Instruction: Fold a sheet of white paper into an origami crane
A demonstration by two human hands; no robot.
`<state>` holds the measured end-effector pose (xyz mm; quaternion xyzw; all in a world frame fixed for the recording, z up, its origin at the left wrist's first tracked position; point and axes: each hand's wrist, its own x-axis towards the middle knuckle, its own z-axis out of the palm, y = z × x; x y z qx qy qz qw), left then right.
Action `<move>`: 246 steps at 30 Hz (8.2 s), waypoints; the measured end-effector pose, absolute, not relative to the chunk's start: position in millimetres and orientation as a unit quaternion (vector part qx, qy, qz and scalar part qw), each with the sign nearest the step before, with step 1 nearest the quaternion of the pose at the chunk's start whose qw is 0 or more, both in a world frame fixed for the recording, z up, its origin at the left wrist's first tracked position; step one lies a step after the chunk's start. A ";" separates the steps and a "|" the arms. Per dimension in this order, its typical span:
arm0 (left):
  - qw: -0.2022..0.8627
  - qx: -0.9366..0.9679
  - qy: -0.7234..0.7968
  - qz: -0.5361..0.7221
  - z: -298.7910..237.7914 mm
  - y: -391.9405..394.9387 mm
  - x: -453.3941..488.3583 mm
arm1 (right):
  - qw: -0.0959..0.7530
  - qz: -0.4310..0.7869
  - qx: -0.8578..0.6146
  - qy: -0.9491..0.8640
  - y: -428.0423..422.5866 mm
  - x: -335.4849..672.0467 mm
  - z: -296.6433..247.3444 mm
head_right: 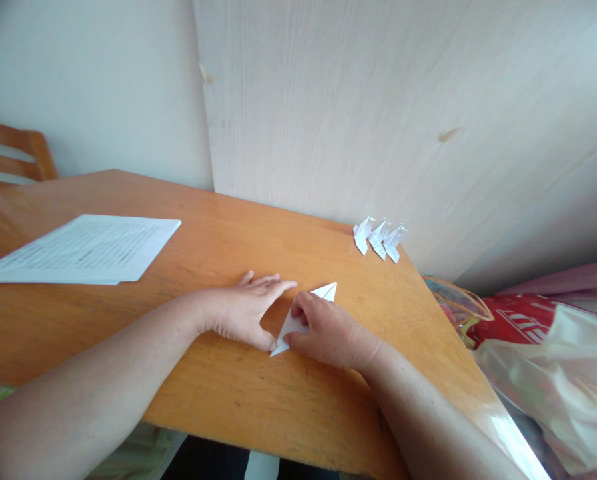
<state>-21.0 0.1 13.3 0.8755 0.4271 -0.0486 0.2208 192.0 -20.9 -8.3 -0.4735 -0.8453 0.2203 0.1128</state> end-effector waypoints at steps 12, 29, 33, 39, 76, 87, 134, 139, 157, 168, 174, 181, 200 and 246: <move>0.213 0.876 0.430 -0.052 10.6 0.6 -20.3 | 0.101 0.271 -0.432 -0.854 -20.9 194.7 -0.7; 0.225 0.877 0.420 -0.057 11.0 1.7 -21.6 | 0.116 0.338 -0.383 -0.852 -13.5 201.3 -7.2; 0.229 0.879 0.416 -0.048 9.6 1.9 -21.9 | 0.118 0.342 -0.389 -0.847 -13.9 200.0 -6.2; 0.224 0.879 0.419 -0.051 8.6 0.9 -21.4 | 0.118 0.329 -0.387 -0.853 -14.2 200.7 -8.7; 0.229 0.884 0.397 -0.091 15.6 2.3 -25.7 | 0.110 0.326 -0.384 -0.857 -14.9 200.4 -6.1; 0.240 0.872 0.423 -0.061 13.6 1.1 -23.0 | 0.122 0.331 -0.387 -0.852 -15.9 201.4 -7.3; 0.203 0.909 0.363 -0.024 12.6 -3.9 -18.9 | 0.418 0.671 -0.489 -0.370 11.0 212.8 -14.7; 0.231 0.914 0.330 -0.046 18.0 -6.0 -19.5 | 0.435 0.654 -0.501 -0.363 14.0 211.5 -13.9; 0.232 0.903 0.352 -0.082 17.8 -2.1 -18.5 | 0.354 0.474 -0.572 -0.568 9.9 208.5 -11.6; 0.203 0.900 0.380 -0.072 14.9 -0.9 -19.8 | 0.324 0.471 -0.552 -0.607 11.0 214.5 -15.3; 0.179 0.898 0.398 -0.059 5.7 3.8 -23.6 | 0.304 0.438 -0.558 -0.636 7.1 211.9 -10.3; 0.180 0.902 0.390 -0.050 11.6 0.8 -23.2 | 0.305 0.438 -0.559 -0.635 7.7 211.3 -12.2; 0.201 0.897 0.393 -0.025 2.9 3.8 -22.1 | 0.190 0.162 -0.434 -0.866 -14.3 202.7 -7.2; 0.232 0.902 0.362 0.040 4.6 -2.6 -19.5 | 0.192 0.210 -0.535 -0.795 -8.6 216.6 -9.4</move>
